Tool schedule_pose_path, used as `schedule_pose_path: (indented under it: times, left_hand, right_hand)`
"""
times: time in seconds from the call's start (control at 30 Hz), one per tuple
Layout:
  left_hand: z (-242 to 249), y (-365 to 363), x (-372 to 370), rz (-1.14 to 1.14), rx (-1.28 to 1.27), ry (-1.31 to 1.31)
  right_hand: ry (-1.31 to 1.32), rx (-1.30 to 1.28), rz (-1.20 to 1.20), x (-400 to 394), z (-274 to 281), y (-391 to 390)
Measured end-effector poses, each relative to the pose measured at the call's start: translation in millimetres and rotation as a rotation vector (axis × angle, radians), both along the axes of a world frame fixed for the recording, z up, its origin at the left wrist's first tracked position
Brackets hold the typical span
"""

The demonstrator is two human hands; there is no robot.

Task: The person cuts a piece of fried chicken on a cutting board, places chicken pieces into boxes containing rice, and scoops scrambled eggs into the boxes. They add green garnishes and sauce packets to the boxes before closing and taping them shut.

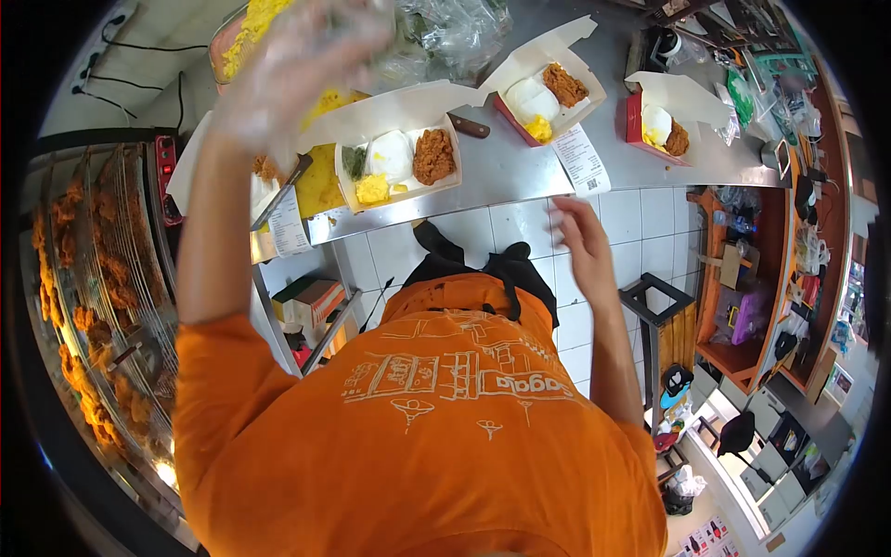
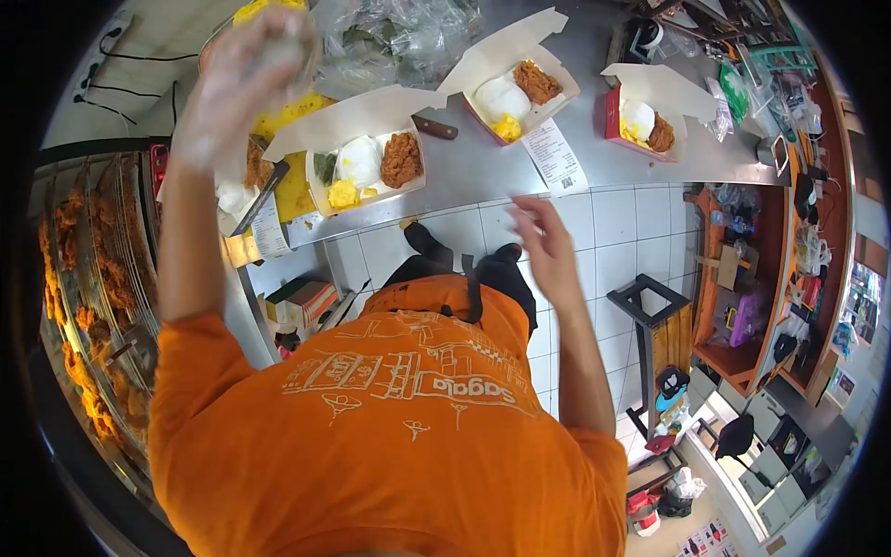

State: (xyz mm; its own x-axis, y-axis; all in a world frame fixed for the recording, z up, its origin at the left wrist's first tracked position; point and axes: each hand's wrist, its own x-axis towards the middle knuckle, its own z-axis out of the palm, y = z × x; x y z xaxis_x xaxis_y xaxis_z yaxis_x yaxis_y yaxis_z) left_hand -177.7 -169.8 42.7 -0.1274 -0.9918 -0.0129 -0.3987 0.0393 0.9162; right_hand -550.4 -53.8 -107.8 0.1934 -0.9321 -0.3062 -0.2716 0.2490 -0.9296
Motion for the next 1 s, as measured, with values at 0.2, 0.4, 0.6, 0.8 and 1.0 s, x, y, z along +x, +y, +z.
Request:
schedule_pose_path:
  times: [0.2, 0.4, 0.6, 0.8, 1.0]
  left_hand:
    - [-72.4, 102.8, -36.5, -0.21, -0.108, -0.043]
    - [-77.6, 145.2, -42.0, 0.063, 0.142, -0.005]
    - [-64.2, -12.8, 46.6, -0.037, -0.393, -0.508]
    - [-171.2, -143.7, 54.1, -0.811, -0.262, -0.893]
    - [-201.8, -164.1, 57.1, -1.019, -0.455, -1.195]
  right_hand:
    - [-0.986, 0.704, 0.07, 139.0, 21.1, -37.5]
    - [-0.464, 0.465, -0.024, 103.1, 20.5, -26.1]
    - [0.6, -1.171, -0.141, 41.2, 30.0, -147.8]
    - [0.64, -0.863, -0.542, -49.1, 5.3, -64.4]
    - [0.681, -0.142, -0.763, -190.9, -146.9, 162.8]
